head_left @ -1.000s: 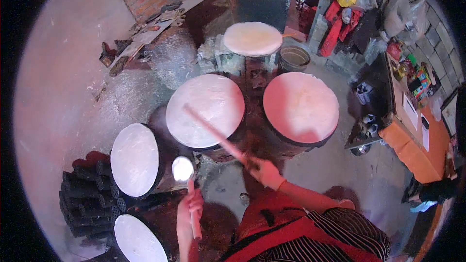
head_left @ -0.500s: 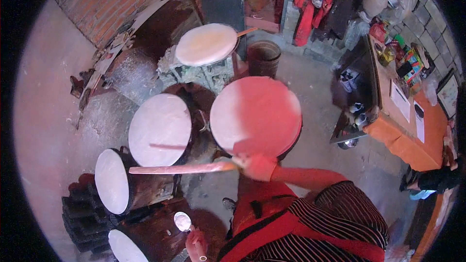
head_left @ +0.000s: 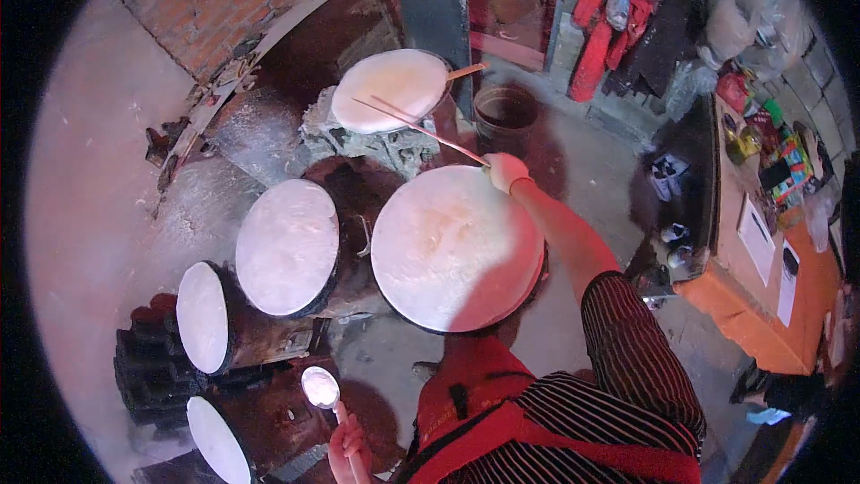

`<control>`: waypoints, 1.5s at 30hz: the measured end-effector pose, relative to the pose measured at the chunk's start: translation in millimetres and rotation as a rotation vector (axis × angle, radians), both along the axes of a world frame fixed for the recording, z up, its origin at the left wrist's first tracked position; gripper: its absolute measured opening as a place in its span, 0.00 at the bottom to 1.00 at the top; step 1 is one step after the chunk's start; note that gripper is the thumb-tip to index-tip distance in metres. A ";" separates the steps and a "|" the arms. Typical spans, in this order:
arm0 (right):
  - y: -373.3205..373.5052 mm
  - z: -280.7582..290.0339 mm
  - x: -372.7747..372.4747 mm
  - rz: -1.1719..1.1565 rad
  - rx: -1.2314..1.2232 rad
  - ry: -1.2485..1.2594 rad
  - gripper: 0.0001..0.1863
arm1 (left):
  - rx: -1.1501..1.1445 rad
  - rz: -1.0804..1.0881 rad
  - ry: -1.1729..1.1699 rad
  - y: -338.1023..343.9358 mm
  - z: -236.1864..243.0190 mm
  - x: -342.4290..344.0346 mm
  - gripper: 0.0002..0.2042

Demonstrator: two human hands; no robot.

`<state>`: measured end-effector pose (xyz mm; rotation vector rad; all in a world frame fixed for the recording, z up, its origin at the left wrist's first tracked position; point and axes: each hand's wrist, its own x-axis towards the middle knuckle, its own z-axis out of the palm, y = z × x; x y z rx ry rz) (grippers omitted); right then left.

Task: The person spreads batter onto heated circular griddles using a ladle and a wooden stick, then uses the stick to lift and stack the cooked flatbreads onto a pile.

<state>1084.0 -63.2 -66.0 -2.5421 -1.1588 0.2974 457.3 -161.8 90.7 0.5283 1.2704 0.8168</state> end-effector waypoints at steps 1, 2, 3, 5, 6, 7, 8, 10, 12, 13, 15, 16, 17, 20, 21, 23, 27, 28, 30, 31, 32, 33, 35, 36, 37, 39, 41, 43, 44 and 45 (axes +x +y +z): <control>7.6 -1.1 -0.9 0.017 0.051 -0.009 0.12 | 0.005 0.014 0.002 0.4 -1.7 -1.6 0.15; 13.5 -2.4 -1.9 0.033 0.100 -0.018 0.13 | -0.135 0.084 -0.153 2.4 -5.2 -7.7 0.15; 19.3 -3.0 -1.4 0.049 0.149 -0.027 0.13 | -0.273 0.152 -0.309 3.9 -8.3 -12.3 0.15; 25.6 -2.5 6.3 0.058 0.155 0.002 0.15 | -0.349 0.199 -0.388 7.1 -0.5 -5.9 0.15; 27.9 -1.3 12.7 0.069 0.112 0.046 0.16 | -0.428 0.232 -0.469 8.6 3.6 -0.9 0.14; 29.8 -0.1 14.9 0.078 0.068 0.090 0.17 | -0.426 0.240 -0.467 9.1 8.4 6.0 0.14; 28.6 9.8 11.1 0.046 0.057 0.202 0.21 | -0.353 0.225 -0.343 7.4 12.8 16.2 0.14; 35.2 10.0 10.3 0.085 0.018 0.175 0.21 | -0.207 0.195 -0.093 0.5 22.9 38.1 0.15; 41.7 16.0 6.3 0.148 -0.018 0.142 0.22 | -0.064 0.165 0.160 -6.1 30.7 48.6 0.15; 37.3 20.7 4.0 0.150 -0.024 0.139 0.22 | -0.070 0.167 0.157 3.0 7.4 29.4 0.15; 22.8 31.0 1.8 0.209 0.201 0.165 0.18 | -0.524 0.313 -0.764 31.6 -51.7 -17.9 0.08; 23.7 40.2 -4.8 0.256 0.224 0.238 0.18 | -0.522 0.327 -0.769 27.5 -47.5 -11.0 0.08; 24.9 50.9 -12.7 0.264 0.220 0.240 0.18 | -0.382 0.314 -0.575 28.5 -37.2 5.7 0.08; 26.2 87.3 -53.5 0.337 0.322 0.594 0.21 | -0.355 0.282 -0.564 49.7 -26.7 27.0 0.09; 33.8 112.7 -71.3 0.361 0.319 0.600 0.21 | -0.442 0.276 -0.755 50.6 -25.0 21.0 0.09; 37.9 146.8 -88.6 0.496 0.178 0.583 0.22 | -0.517 0.287 -0.843 61.2 -33.1 16.1 0.09; 52.9 157.3 -97.1 0.357 0.358 0.907 0.18 | -0.480 0.187 -0.707 95.6 -34.4 28.6 0.09; 54.8 181.7 -101.1 0.386 0.367 0.927 0.15 | -0.457 0.154 -0.719 104.0 -35.5 26.7 0.09; 60.9 193.1 -71.4 0.357 0.348 1.008 0.14 | -0.446 0.101 -0.739 128.7 -38.4 29.1 0.09; 67.1 198.6 -67.6 0.333 0.371 1.013 0.14 | -0.441 0.068 -0.740 141.8 -39.9 27.5 0.09; 73.5 215.9 -80.7 0.333 0.489 1.099 0.13 | -0.434 0.037 -0.741 157.3 -41.7 23.9 0.10; 81.7 229.6 -93.4 0.332 0.609 1.183 0.13 | -0.426 0.007 -0.741 173.1 -43.6 19.6 0.10; 102.0 213.8 -1.8 0.338 0.438 1.043 0.15 | -0.431 -0.060 -0.723 211.2 -45.8 29.5 0.11; 121.8 246.9 -32.5 0.173 0.324 0.888 0.15 | -0.414 -0.062 -0.671 228.6 -44.9 23.2 0.12; 116.5 231.8 59.7 0.206 0.344 0.751 0.14 | -0.439 -0.134 -0.710 250.3 -42.5 41.9 0.12; 164.4 285.9 26.0 0.194 0.284 0.414 0.15 | -0.390 -0.169 -0.555 285.7 -37.5 38.2 0.13; 202.1 330.3 20.4 0.140 0.410 0.253 0.25 | -0.375 -0.195 -0.551 321.8 -41.4 37.0 0.14; 243.1 383.0 15.2 0.078 0.215 -0.278 0.25 | -0.355 -0.229 -0.549 354.8 -41.4 43.6 0.14; 255.9 390.2 -3.7 0.145 0.298 -0.352 0.23 | -0.317 -0.259 -0.476 368.2 -38.5 46.7 0.14; 268.9 390.7 -11.9 0.220 0.382 -0.419 0.22 | -0.274 -0.279 -0.398 379.8 -36.7 48.1 0.14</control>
